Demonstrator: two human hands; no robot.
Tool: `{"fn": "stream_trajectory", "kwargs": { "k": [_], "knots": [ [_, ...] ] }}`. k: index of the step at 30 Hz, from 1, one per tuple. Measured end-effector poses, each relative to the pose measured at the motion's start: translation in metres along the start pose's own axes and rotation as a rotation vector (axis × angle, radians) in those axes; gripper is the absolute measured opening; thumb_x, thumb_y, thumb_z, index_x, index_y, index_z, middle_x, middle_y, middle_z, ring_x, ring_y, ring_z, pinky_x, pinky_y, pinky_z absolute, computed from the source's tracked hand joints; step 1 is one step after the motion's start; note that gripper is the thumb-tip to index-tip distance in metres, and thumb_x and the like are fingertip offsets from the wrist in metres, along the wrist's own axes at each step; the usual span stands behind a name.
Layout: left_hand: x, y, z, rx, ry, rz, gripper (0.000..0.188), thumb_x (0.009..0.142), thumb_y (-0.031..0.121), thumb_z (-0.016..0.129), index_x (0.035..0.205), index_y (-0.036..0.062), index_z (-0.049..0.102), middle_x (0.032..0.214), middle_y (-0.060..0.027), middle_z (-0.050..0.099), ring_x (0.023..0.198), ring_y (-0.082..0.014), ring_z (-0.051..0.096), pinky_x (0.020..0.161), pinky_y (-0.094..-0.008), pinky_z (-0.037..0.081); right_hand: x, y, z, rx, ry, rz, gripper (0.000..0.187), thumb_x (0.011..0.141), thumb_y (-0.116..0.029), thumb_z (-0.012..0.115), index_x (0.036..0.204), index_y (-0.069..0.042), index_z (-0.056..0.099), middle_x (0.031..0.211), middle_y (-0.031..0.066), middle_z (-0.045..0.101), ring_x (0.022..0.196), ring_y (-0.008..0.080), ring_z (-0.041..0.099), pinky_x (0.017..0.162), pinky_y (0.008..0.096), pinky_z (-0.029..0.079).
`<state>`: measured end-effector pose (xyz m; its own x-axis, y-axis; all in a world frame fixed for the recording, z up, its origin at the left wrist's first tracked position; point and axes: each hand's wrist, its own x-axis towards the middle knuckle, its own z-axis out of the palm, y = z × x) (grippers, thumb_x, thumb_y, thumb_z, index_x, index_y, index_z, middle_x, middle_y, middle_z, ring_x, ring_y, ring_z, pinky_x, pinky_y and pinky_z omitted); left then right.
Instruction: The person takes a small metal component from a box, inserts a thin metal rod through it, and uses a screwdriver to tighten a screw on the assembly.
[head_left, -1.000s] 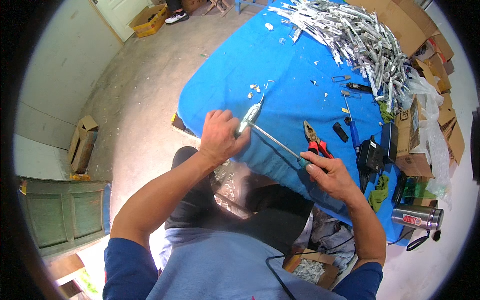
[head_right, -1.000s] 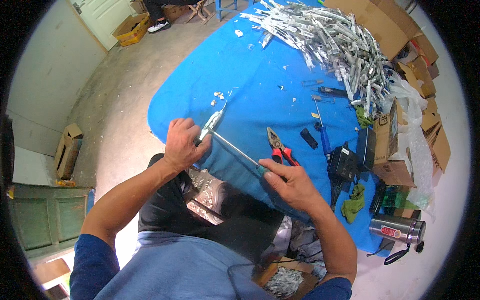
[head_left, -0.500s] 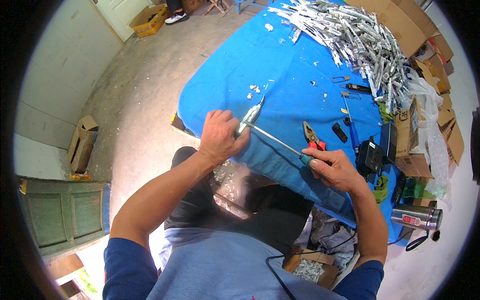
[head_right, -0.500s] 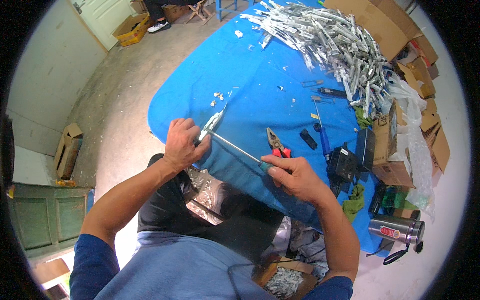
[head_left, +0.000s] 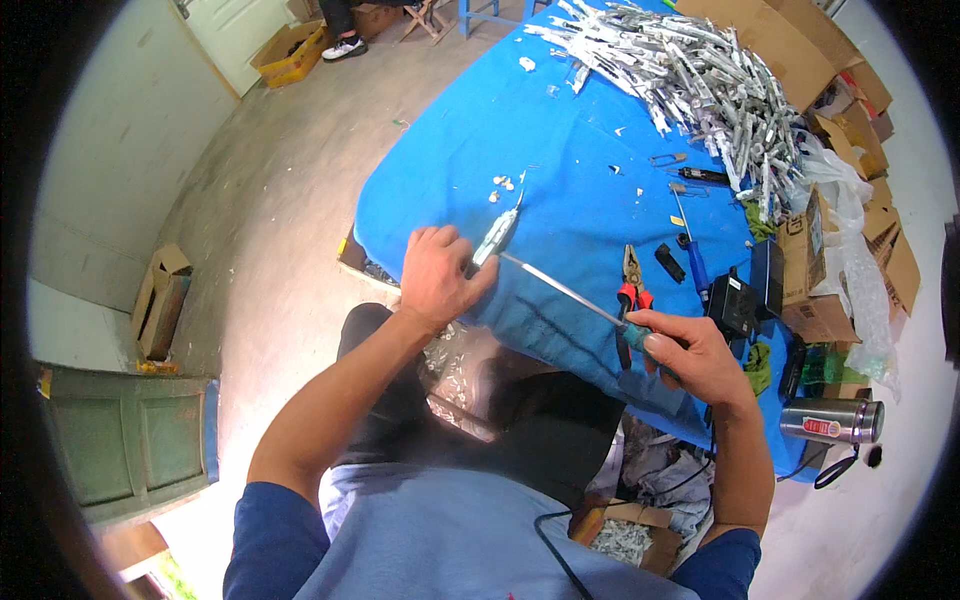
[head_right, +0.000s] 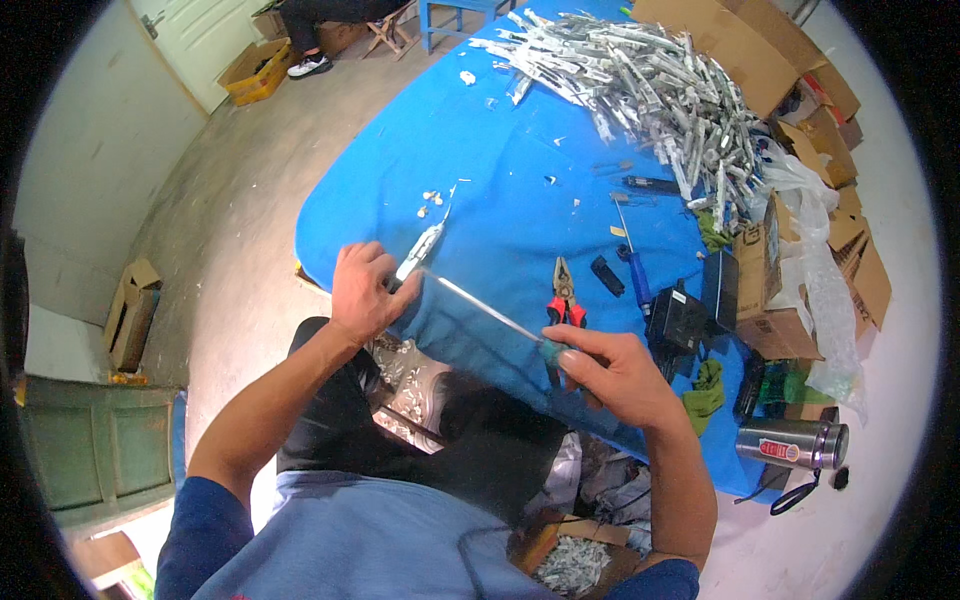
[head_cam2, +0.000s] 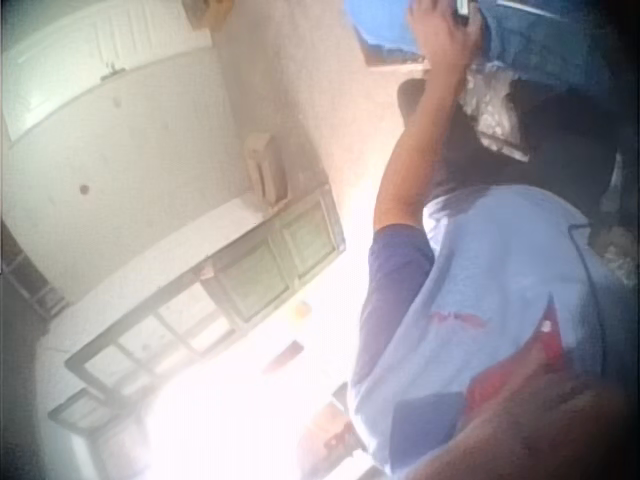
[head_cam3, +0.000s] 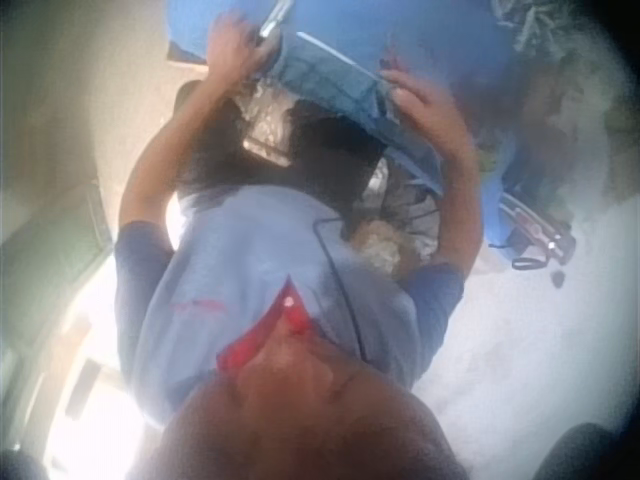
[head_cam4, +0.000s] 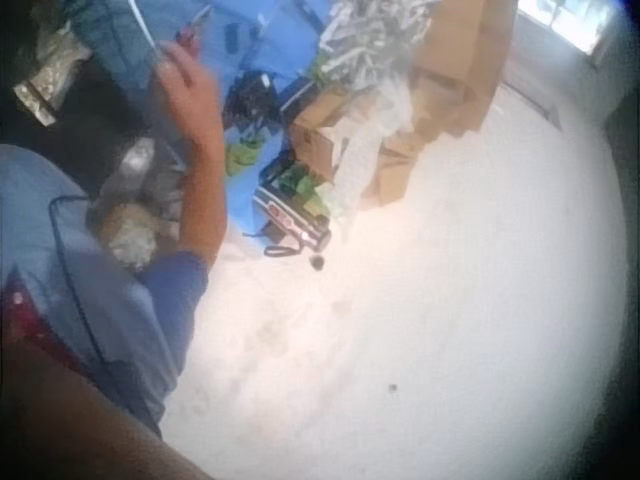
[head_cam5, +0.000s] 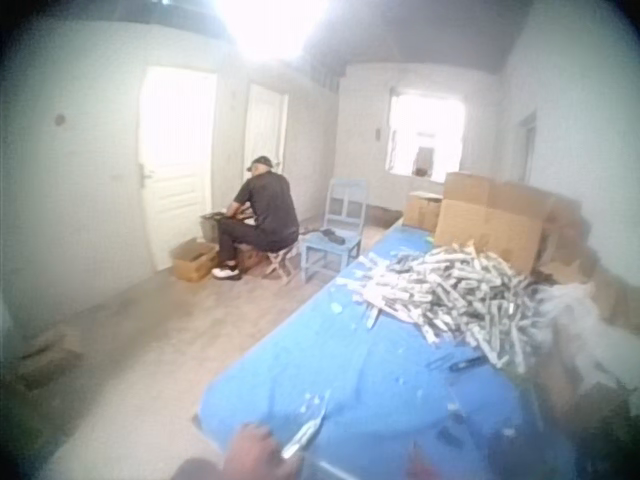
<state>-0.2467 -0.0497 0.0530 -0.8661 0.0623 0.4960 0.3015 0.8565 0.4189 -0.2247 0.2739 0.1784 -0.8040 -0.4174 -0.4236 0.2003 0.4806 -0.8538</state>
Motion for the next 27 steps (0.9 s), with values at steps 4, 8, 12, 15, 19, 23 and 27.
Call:
{"fn": "stream_trajectory", "kwargs": {
  "k": [4, 8, 12, 15, 19, 23, 27],
  "knots": [
    [0.003, 0.003, 0.002, -0.028, 0.036, -0.009, 0.035, 0.073, 0.03, 0.074, 0.059, 0.0041, 0.055, 0.069, -0.0108, 0.049, 0.073, -0.0303, 0.05, 0.074, -0.04, 0.039, -0.003, 0.018, 0.012, -0.239, 0.173, -0.234, 0.035, 0.092, -0.02, 0.061, 0.124, -0.005, 0.063, 0.08, 0.0063, 0.067, 0.069, 0.0097, 0.059, 0.064, 0.0254, 0.048],
    [0.003, 0.0, 0.001, -0.02, 0.034, 0.006, 0.034, 0.072, 0.029, 0.074, 0.058, 0.0049, 0.055, 0.068, -0.0101, 0.049, 0.073, -0.0297, 0.051, 0.074, -0.0397, 0.039, 0.008, 0.007, 0.029, -0.354, 0.183, -0.287, 0.031, 0.091, -0.016, 0.061, 0.121, -0.005, 0.064, 0.09, 0.0144, 0.07, 0.077, 0.018, 0.066, 0.072, 0.0289, 0.05],
    [0.002, 0.002, 0.001, -0.008, 0.039, 0.001, 0.033, 0.072, 0.029, 0.074, 0.058, 0.0057, 0.055, 0.068, -0.0101, 0.049, 0.073, -0.0295, 0.051, 0.074, -0.0397, 0.039, 0.015, 0.014, 0.033, -0.389, 0.198, -0.361, 0.031, 0.091, -0.016, 0.062, 0.12, -0.005, 0.065, 0.088, 0.0167, 0.069, 0.076, 0.0232, 0.067, 0.071, 0.0309, 0.05],
    [0.002, 0.001, 0.002, -0.001, 0.046, 0.006, 0.034, 0.072, 0.029, 0.074, 0.058, 0.0056, 0.055, 0.068, -0.0102, 0.049, 0.073, -0.0298, 0.051, 0.074, -0.0401, 0.039, 0.02, 0.017, 0.035, -0.391, 0.204, -0.391, 0.031, 0.091, -0.017, 0.062, 0.119, -0.005, 0.065, 0.086, 0.0165, 0.068, 0.075, 0.0249, 0.067, 0.07, 0.0317, 0.051],
    [0.002, 0.001, 0.002, -0.011, 0.043, 0.013, 0.033, 0.072, 0.029, 0.074, 0.058, 0.0055, 0.054, 0.068, -0.0104, 0.049, 0.072, -0.03, 0.051, 0.074, -0.0405, 0.039, 0.024, 0.025, 0.04, -0.383, 0.209, -0.42, 0.03, 0.091, -0.017, 0.061, 0.119, -0.005, 0.065, 0.085, 0.016, 0.068, 0.074, 0.0249, 0.066, 0.07, 0.0315, 0.051],
    [0.003, 0.002, 0.002, -0.001, 0.048, 0.018, 0.032, 0.071, 0.027, 0.073, 0.059, 0.0052, 0.054, 0.069, -0.0108, 0.049, 0.072, -0.0303, 0.051, 0.073, -0.0406, 0.039, 0.024, 0.019, 0.043, -0.377, 0.195, -0.362, 0.032, 0.092, -0.019, 0.061, 0.121, -0.005, 0.064, 0.081, 0.0137, 0.066, 0.072, 0.0207, 0.064, 0.069, 0.032, 0.051],
    [0.003, 0.002, 0.004, -0.002, 0.051, 0.019, 0.031, 0.072, 0.027, 0.073, 0.059, 0.005, 0.054, 0.069, -0.0109, 0.049, 0.072, -0.0305, 0.051, 0.073, -0.0408, 0.039, 0.03, 0.025, 0.036, -0.174, 0.09, -0.185, 0.033, 0.094, -0.02, 0.059, 0.124, -0.006, 0.062, 0.077, 0.0098, 0.065, 0.068, 0.0141, 0.06, 0.066, 0.0296, 0.05]
  ]
}}
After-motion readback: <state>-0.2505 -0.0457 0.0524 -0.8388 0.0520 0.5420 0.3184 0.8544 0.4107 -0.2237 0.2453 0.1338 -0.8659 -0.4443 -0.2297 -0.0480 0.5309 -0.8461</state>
